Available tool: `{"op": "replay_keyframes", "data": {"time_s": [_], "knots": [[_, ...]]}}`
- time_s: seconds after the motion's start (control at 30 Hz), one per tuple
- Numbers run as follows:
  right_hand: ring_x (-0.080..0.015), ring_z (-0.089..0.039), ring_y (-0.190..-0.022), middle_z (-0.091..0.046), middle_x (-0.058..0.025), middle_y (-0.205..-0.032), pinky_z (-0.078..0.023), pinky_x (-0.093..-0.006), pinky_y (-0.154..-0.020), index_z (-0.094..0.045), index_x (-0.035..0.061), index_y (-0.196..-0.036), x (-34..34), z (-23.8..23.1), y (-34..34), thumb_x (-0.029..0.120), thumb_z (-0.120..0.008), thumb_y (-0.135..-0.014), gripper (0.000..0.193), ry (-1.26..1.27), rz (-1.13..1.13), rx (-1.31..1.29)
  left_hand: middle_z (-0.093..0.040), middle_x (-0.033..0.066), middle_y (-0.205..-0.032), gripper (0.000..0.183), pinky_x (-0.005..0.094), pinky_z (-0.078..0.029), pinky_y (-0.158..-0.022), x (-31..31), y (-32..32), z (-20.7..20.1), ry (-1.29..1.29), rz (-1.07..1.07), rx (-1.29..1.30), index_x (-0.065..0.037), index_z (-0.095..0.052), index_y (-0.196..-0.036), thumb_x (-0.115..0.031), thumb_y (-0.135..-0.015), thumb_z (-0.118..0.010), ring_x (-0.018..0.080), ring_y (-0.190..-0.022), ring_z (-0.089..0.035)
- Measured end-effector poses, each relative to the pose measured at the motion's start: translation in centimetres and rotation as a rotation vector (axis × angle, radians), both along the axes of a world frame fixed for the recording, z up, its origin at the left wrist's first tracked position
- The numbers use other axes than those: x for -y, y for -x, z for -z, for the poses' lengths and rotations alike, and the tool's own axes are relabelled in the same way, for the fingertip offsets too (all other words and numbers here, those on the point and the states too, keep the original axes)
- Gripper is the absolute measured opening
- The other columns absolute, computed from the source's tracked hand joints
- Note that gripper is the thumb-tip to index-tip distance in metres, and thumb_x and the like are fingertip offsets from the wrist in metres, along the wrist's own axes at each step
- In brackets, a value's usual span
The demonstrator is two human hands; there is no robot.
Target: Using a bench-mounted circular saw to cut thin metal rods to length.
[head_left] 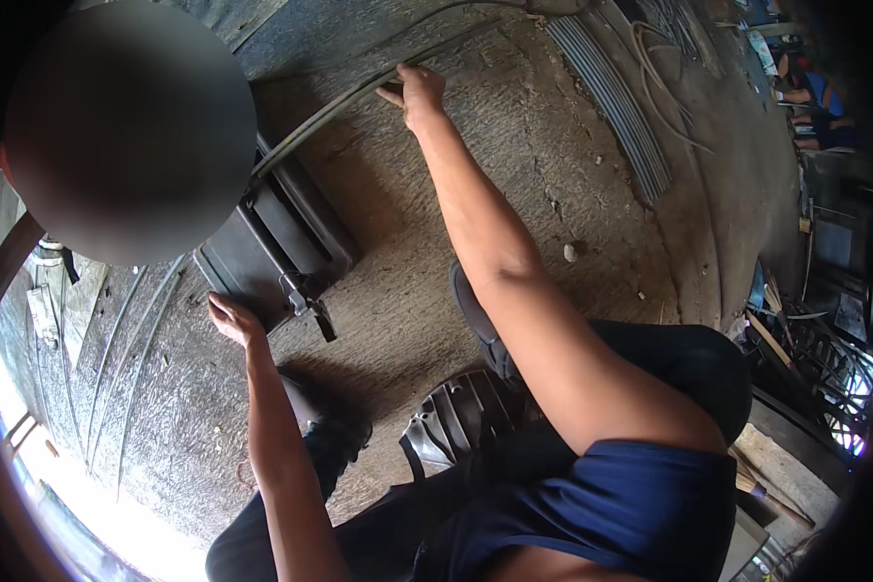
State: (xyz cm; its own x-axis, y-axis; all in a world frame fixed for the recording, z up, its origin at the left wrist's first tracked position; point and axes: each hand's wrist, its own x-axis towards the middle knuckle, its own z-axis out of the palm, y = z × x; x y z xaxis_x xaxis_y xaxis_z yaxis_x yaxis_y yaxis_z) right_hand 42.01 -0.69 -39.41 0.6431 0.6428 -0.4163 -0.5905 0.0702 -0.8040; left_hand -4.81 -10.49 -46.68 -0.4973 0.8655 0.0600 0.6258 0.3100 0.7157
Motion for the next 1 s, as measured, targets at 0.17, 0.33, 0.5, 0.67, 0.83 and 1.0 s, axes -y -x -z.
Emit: {"op": "replay_keyframes", "data": {"time_s": [0.17,0.33,0.5,0.67,0.83,1.0], "knots": [[-0.0287,-0.058,-0.101,-0.048,-0.0182,-0.118,-0.066,-0.0407,-0.067,-0.049,-0.0094,-0.115,-0.4,0.4,0.4,0.011,-0.062,-0.092,0.033,0.026,0.012,0.000,-0.059,0.0282,-0.117,0.057,0.0449,-0.041,-0.097,0.0,-0.2,-0.3,0.004,0.017,-0.030,0.007,-0.058,-0.119,-0.044,-0.099,-0.042,0.0414,-0.109,-0.055],[-0.0292,-0.055,-0.107,-0.044,-0.0192,-0.128,-0.066,-0.0403,-0.067,-0.044,-0.0089,-0.123,-0.6,0.4,0.4,0.012,-0.065,-0.090,0.044,0.016,0.015,-0.035,-0.059,0.0282,-0.116,0.057,0.0453,-0.041,-0.096,-0.2,-0.9,-0.9,0.012,0.011,-0.073,0.007,-0.059,-0.117,-0.045,-0.099,-0.042,0.0414,-0.108,-0.055],[-0.0284,-0.063,-0.089,-0.056,-0.0169,-0.108,-0.066,-0.0375,-0.066,-0.055,-0.0073,-0.107,-0.4,-0.3,0.9,0.011,-0.067,-0.089,0.028,0.030,0.104,0.002,-0.059,0.0279,-0.116,0.058,0.0453,-0.041,-0.097,-0.2,-1.3,-1.1,0.000,0.012,-0.088,0.007,-0.059,-0.117,-0.046,-0.098,-0.043,0.0415,-0.108,-0.055],[-0.0288,-0.063,-0.089,-0.056,-0.0175,-0.109,-0.066,-0.0379,-0.065,-0.055,-0.0073,-0.108,-0.2,-1.1,1.6,0.011,-0.067,-0.088,0.030,0.007,0.078,-0.005,-0.059,0.0277,-0.119,0.061,0.0448,-0.040,-0.098,-0.2,-0.9,-1.1,-0.004,0.032,-0.106,0.007,-0.058,-0.120,-0.048,-0.098,-0.042,0.0413,-0.111,-0.054],[-0.0298,-0.064,-0.088,-0.056,-0.0188,-0.109,-0.066,-0.0382,-0.064,-0.056,-0.0083,-0.106,-0.2,-1.5,1.6,0.011,-0.067,-0.089,0.028,0.018,0.110,-0.008,-0.059,0.0279,-0.120,0.063,0.0451,-0.041,-0.099,-0.3,-1.0,-1.0,0.024,0.023,-0.100,0.007,-0.057,-0.121,-0.049,-0.097,-0.042,0.0415,-0.111,-0.055],[-0.0281,-0.064,-0.085,-0.058,-0.0167,-0.104,-0.065,-0.0392,-0.064,-0.056,-0.0075,-0.108,0.0,-1.7,1.5,0.013,-0.066,-0.090,0.029,0.023,0.078,-0.061,-0.059,0.0273,-0.119,0.063,0.0452,-0.041,-0.098,-0.3,-0.7,-0.8,0.017,0.035,-0.122,0.007,-0.058,-0.121,-0.049,-0.097,-0.043,0.0412,-0.111,-0.055]]}}
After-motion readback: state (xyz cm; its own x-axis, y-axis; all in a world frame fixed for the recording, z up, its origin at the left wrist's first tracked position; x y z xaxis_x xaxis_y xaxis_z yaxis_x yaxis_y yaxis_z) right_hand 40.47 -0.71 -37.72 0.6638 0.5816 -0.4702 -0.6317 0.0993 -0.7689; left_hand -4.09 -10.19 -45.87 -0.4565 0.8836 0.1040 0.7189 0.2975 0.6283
